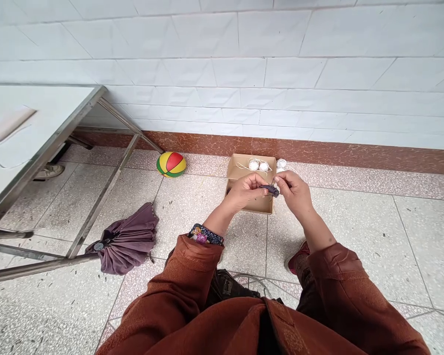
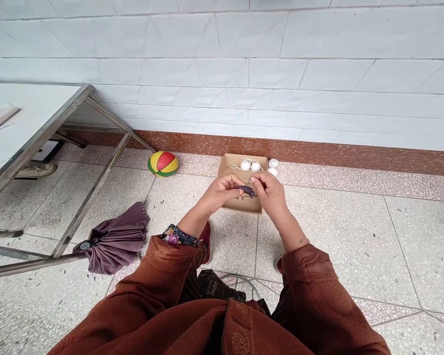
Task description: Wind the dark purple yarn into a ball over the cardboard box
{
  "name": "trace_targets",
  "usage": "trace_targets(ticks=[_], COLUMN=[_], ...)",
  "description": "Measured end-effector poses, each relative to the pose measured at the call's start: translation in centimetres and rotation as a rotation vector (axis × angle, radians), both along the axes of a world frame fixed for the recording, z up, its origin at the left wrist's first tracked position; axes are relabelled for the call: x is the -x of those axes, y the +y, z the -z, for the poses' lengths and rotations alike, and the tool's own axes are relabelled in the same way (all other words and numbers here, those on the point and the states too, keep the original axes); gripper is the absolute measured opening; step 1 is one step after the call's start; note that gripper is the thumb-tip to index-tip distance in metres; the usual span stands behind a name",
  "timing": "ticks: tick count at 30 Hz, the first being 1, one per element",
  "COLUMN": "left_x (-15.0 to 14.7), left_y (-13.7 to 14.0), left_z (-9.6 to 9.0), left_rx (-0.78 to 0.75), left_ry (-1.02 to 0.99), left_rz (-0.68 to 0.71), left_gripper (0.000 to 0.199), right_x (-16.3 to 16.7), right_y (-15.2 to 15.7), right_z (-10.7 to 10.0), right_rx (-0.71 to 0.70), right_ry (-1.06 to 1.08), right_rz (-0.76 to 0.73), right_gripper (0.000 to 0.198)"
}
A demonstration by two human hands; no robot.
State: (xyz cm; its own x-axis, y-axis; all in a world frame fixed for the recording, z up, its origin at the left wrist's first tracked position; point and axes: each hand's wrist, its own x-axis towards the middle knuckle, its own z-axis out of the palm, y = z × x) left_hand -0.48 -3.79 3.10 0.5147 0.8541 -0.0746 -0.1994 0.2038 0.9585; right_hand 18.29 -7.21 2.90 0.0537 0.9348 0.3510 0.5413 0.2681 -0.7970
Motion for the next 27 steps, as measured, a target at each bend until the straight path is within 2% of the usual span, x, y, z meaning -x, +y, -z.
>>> trace_targets(ticks=[2, 4, 9, 11, 13, 15, 17, 19, 21, 24, 27], left_x=[0.0, -0.1, -0.3, -0.3, -0.3, -0.4, -0.4, -0.4, -0.4, -0.3, -0.4], left_y=[-0.1, 0.0, 0.7, 0.7, 0.5, 0.2, 0.0, 0.0, 0.3, 0.8, 0.8], left_z=[-0.1, -0.1, 0.6, 0.7, 0.6, 0.3, 0.0, -0.1, 0.0, 0.4, 0.8], left_rx=[0.059, 0.072, -0.096, -0.143, -0.149, -0.103, -0.028, 0.019, 0.012, -0.067, -0.131], left_ry=[-0.071, -0.089, 0.158, 0.217, 0.176, 0.078, -0.013, -0.064, -0.053, 0.081, 0.201], left_rz=[0.007, -0.077, -0.308, -0.29, -0.196, -0.084, -0.029, -0.055, -0.14, -0.272, -0.263], left_gripper=[0.031, 0.03, 0.02, 0.022, 0.025, 0.029, 0.032, 0.03, 0.026, 0.02, 0.021], right_x=[0.1, 0.6, 1.8, 1.5, 1.0, 0.4, 0.2, 0.5, 1.1, 1.7, 1.4], right_y=[0.1, -0.1, -1.0, -1.0, -0.7, -0.2, 0.0, -0.1, -0.4, -1.0, -1.0], right_z=[0.9, 1.6, 0.7, 0.0, -0.3, 0.0, 0.8, 1.4, 1.6, 0.7, -0.6], right_rx=[0.044, 0.084, 0.067, 0.015, -0.023, -0.018, 0.044, 0.128, 0.17, 0.101, 0.006], right_ry=[-0.007, -0.05, -0.142, -0.117, -0.079, -0.047, -0.045, -0.084, -0.131, -0.125, -0.054], right_rz=[-0.01, -0.064, -0.256, -0.223, -0.13, -0.054, -0.04, -0.083, -0.164, -0.278, -0.225], right_gripper=[0.023, 0.022, 0.02, 0.018, 0.017, 0.018, 0.02, 0.02, 0.021, 0.021, 0.019])
